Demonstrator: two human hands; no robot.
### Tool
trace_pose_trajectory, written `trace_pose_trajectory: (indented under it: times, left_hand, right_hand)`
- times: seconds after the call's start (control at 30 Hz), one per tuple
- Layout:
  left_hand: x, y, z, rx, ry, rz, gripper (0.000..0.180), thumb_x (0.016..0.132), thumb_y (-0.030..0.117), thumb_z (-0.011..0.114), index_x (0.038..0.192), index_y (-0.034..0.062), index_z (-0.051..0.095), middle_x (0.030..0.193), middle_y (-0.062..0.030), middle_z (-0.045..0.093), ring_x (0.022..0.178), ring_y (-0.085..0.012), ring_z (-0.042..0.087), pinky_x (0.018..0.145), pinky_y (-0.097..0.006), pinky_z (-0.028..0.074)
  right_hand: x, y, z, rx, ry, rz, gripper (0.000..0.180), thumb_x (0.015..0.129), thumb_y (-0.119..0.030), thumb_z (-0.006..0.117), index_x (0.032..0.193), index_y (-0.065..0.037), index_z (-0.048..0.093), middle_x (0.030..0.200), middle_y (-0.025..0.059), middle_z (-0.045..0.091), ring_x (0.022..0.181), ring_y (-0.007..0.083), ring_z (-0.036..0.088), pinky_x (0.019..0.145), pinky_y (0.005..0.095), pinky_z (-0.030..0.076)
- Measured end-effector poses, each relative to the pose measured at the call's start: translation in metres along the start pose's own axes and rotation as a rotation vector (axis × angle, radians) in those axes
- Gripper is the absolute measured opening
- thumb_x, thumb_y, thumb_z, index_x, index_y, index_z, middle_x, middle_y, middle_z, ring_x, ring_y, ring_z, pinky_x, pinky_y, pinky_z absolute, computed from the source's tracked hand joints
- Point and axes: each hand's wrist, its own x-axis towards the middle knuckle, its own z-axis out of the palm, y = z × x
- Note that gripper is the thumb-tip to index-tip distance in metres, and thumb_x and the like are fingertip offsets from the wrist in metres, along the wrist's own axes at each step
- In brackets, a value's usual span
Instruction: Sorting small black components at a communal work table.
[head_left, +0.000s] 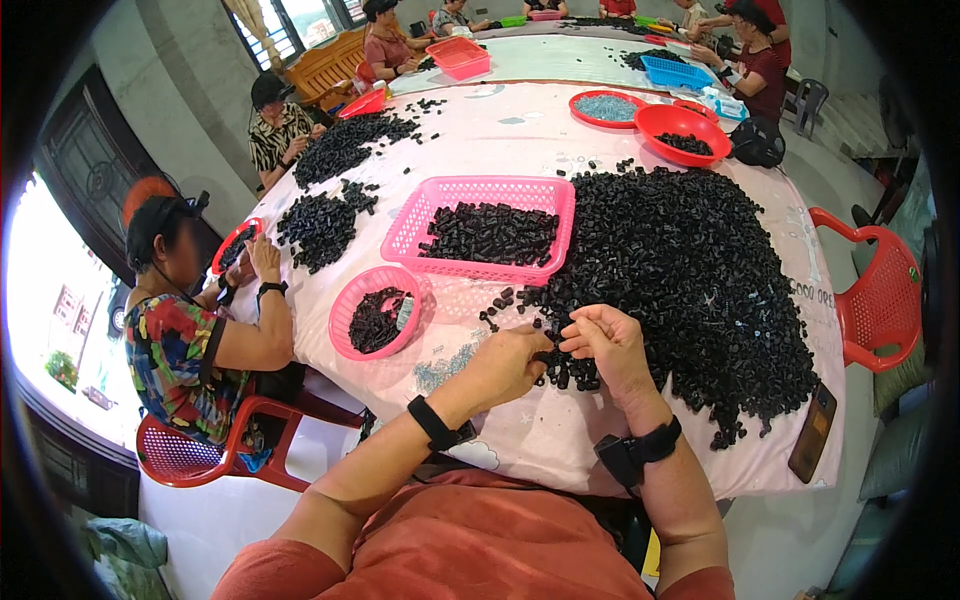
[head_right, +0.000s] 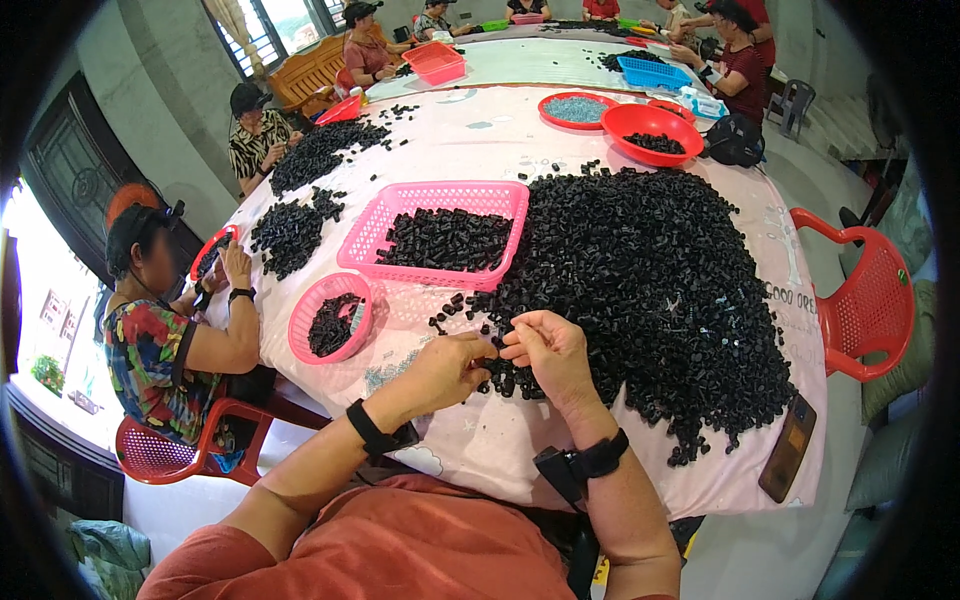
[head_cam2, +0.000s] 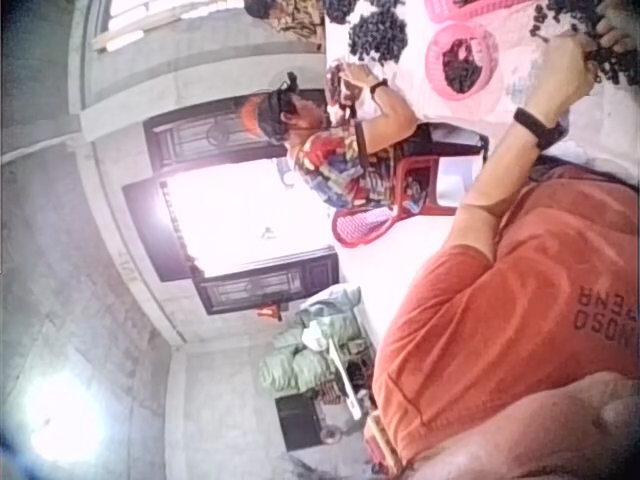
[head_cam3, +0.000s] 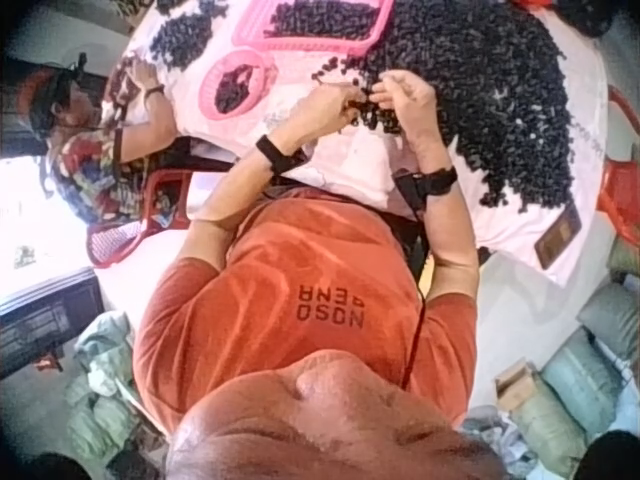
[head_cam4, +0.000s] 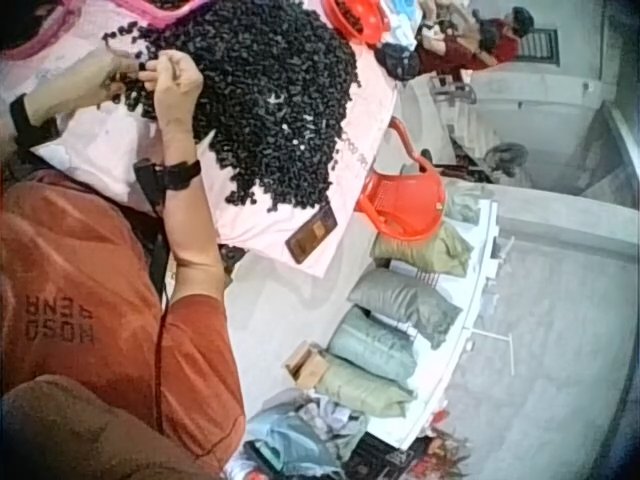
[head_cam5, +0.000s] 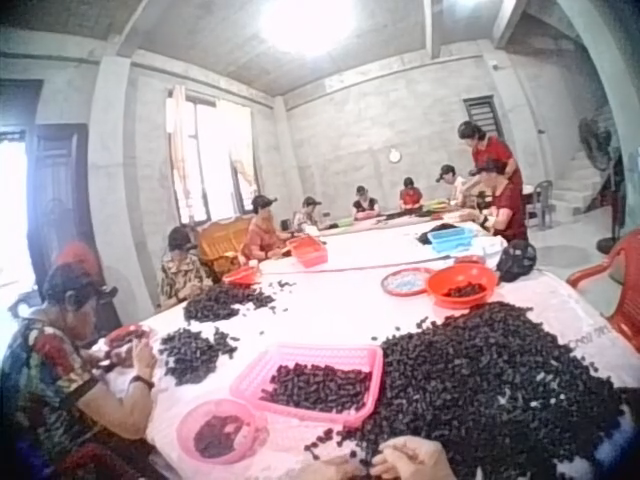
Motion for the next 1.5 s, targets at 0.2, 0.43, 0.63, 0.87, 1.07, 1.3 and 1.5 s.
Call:
trace_pose_trajectory:
  times: [0.2, 0.43, 0.63, 0.87, 1.07, 1.3, 1.5]
  left_hand:
    - [0.0, -0.007, 0.006, -0.022, 0.066, -0.016, 0.021, 0.081, 0.0, 0.065, 0.102, 0.0011, 0.068, 0.091, -0.0164, 0.068, 0.077, -0.03, 0.068, 0.07, -0.037, 0.053]
    - [-0.002, -0.009, -0.007, -0.177, 0.041, -0.157, 0.02, 0.087, 0.001, 0.063, 0.106, 0.0002, 0.069, 0.086, -0.0099, 0.069, 0.073, -0.0163, 0.066, 0.067, -0.031, 0.053]
    - [-0.001, -0.012, -0.012, -0.369, 0.045, -0.35, 0.011, 0.091, 0.002, 0.06, 0.098, -0.002, 0.066, 0.078, -0.0042, 0.065, 0.074, -0.0088, 0.061, 0.066, -0.027, 0.052]
    - [-0.001, -0.014, -0.01, -0.281, 0.074, -0.343, 0.009, 0.087, 0.0, 0.059, 0.093, -0.0016, 0.065, 0.082, -0.0068, 0.066, 0.073, -0.0121, 0.063, 0.067, -0.028, 0.052]
    - [0.001, -0.013, -0.009, -0.038, 0.171, -0.048, 0.009, 0.08, 0.004, 0.064, 0.088, 0.0008, 0.067, 0.077, -0.0146, 0.066, 0.065, -0.0295, 0.064, 0.064, -0.037, 0.051]
    - [-0.013, -0.02, -0.026, 0.163, 0.033, -0.189, 0.012, 0.077, 0.008, 0.066, 0.087, 0.0024, 0.069, 0.079, -0.0172, 0.069, 0.071, -0.0318, 0.067, 0.067, -0.04, 0.052]
    - [-0.025, -0.03, -0.038, 0.187, 0.003, -0.178, 0.014, 0.075, 0.009, 0.067, 0.088, 0.0031, 0.07, 0.081, -0.017, 0.069, 0.075, -0.0332, 0.068, 0.07, -0.04, 0.053]
  right_hand:
    - [0.0, 0.004, 0.001, -0.03, -0.029, -0.017, 0.016, 0.097, -0.01, 0.056, 0.104, 0.001, 0.065, 0.09, 0.0112, 0.071, 0.074, 0.0148, 0.07, 0.064, 0.0237, 0.055]
    - [0.001, 0.007, 0.0, -0.06, -0.053, -0.026, 0.016, 0.097, -0.009, 0.056, 0.104, 0.002, 0.065, 0.09, 0.0117, 0.071, 0.075, 0.0155, 0.071, 0.064, 0.0238, 0.056]
    - [0.0, 0.006, 0.001, -0.067, -0.05, -0.014, 0.015, 0.097, -0.008, 0.056, 0.102, 0.002, 0.066, 0.088, 0.0113, 0.072, 0.075, 0.0159, 0.071, 0.063, 0.0236, 0.055]
    - [0.0, 0.005, 0.001, -0.074, -0.054, -0.024, 0.015, 0.097, -0.008, 0.056, 0.102, 0.002, 0.065, 0.088, 0.0112, 0.072, 0.074, 0.0156, 0.071, 0.063, 0.0233, 0.055]
    - [0.0, 0.003, 0.001, -0.068, -0.039, -0.025, 0.014, 0.097, -0.009, 0.056, 0.102, 0.002, 0.065, 0.089, 0.0108, 0.071, 0.075, 0.0151, 0.071, 0.063, 0.0233, 0.055]
    - [0.001, 0.003, -0.001, -0.046, -0.015, -0.026, 0.014, 0.096, -0.009, 0.057, 0.102, 0.001, 0.066, 0.089, 0.0102, 0.071, 0.074, 0.0151, 0.071, 0.063, 0.0237, 0.055]
    - [0.001, 0.003, -0.001, -0.074, -0.008, -0.028, 0.014, 0.096, -0.009, 0.057, 0.101, 0.0, 0.067, 0.088, 0.0095, 0.072, 0.074, 0.0143, 0.071, 0.063, 0.0232, 0.054]
